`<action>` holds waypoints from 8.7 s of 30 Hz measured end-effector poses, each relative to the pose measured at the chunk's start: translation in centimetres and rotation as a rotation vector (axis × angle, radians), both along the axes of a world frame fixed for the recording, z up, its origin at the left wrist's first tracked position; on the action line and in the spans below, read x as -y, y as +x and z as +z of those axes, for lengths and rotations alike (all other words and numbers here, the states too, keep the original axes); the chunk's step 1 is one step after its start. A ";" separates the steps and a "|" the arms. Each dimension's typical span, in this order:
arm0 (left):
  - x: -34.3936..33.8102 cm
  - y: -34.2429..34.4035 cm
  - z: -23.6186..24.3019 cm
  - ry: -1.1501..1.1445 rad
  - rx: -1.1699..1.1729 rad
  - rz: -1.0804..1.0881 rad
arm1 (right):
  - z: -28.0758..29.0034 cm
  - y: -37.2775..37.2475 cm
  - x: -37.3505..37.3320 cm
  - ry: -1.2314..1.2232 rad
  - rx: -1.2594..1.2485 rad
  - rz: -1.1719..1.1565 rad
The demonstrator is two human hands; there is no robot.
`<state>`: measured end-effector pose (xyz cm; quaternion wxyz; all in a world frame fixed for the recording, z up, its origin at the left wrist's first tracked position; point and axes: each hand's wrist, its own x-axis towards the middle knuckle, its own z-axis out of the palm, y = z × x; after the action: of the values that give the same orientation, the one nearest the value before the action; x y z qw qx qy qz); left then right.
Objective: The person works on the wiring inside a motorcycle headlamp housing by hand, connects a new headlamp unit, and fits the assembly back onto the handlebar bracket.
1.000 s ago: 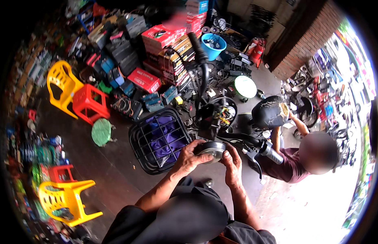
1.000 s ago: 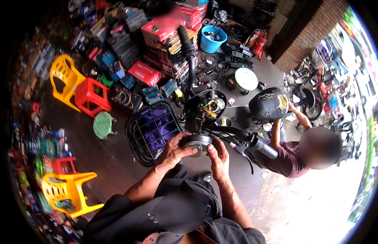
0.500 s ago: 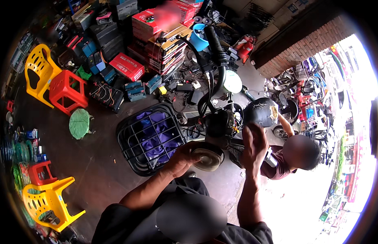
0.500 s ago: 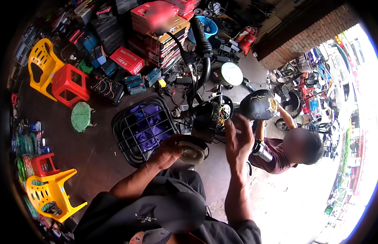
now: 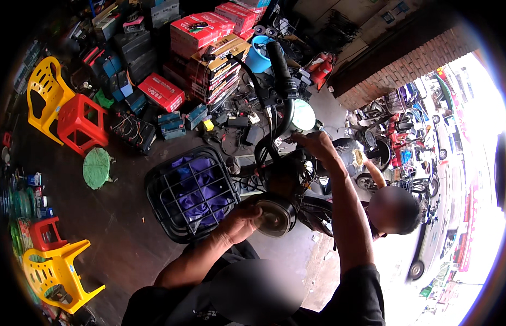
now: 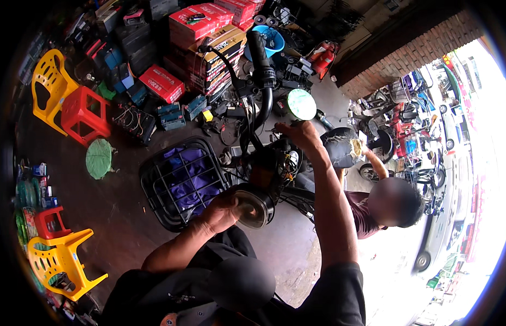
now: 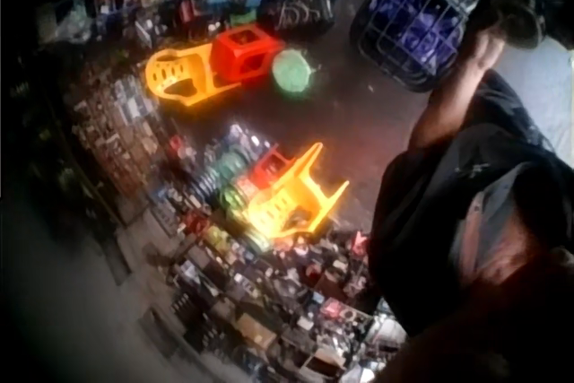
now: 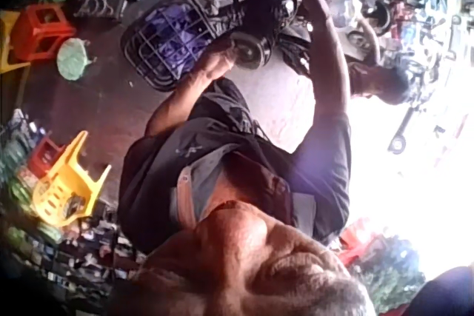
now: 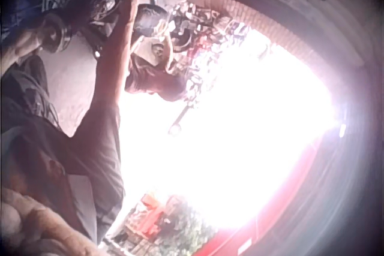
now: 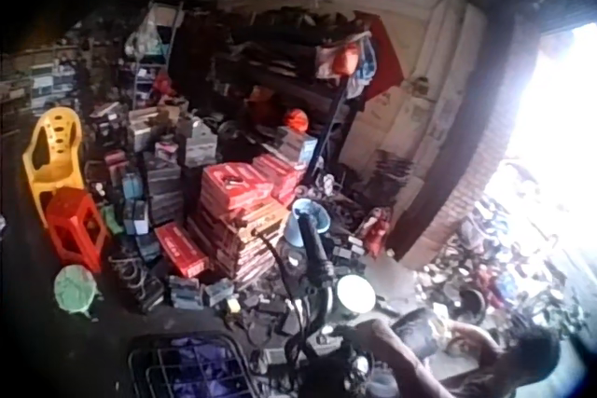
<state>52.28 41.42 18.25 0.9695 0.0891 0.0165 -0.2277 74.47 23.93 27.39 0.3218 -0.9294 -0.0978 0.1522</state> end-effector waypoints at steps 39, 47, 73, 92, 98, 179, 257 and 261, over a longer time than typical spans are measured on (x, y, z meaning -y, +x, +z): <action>-0.8 0.3 -0.5 0.337 -0.073 0.057 | -2.4 0.7 1.4 0.391 -0.347 -0.209; -0.9 0.3 -0.5 0.332 -0.085 0.033 | -1.4 0.9 1.0 0.220 -0.132 -0.054; -2.1 0.6 -3.2 0.373 -0.042 -0.010 | -5.2 0.8 2.2 0.871 -0.163 -0.120; -2.3 0.9 -1.1 0.381 0.007 -0.094 | -10.7 4.8 1.6 0.599 -0.025 0.149; -3.1 0.0 -2.5 0.516 -0.002 0.085 | -8.5 3.1 1.8 0.759 -0.397 -0.105; -0.4 0.5 0.4 0.379 -0.095 0.284 | 0.8 -13.2 9.5 -0.102 0.455 -0.053; -4.1 1.8 -0.4 0.672 -0.009 0.189 | -0.3 -13.7 11.4 0.136 0.458 -0.063; -4.4 1.9 -0.6 0.669 0.013 0.165 | -0.4 -13.6 11.4 0.136 0.452 -0.064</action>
<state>54.13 45.81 17.67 0.9018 0.4019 0.0914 -0.1301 60.83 12.52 27.03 0.3583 -0.9186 -0.1480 -0.0771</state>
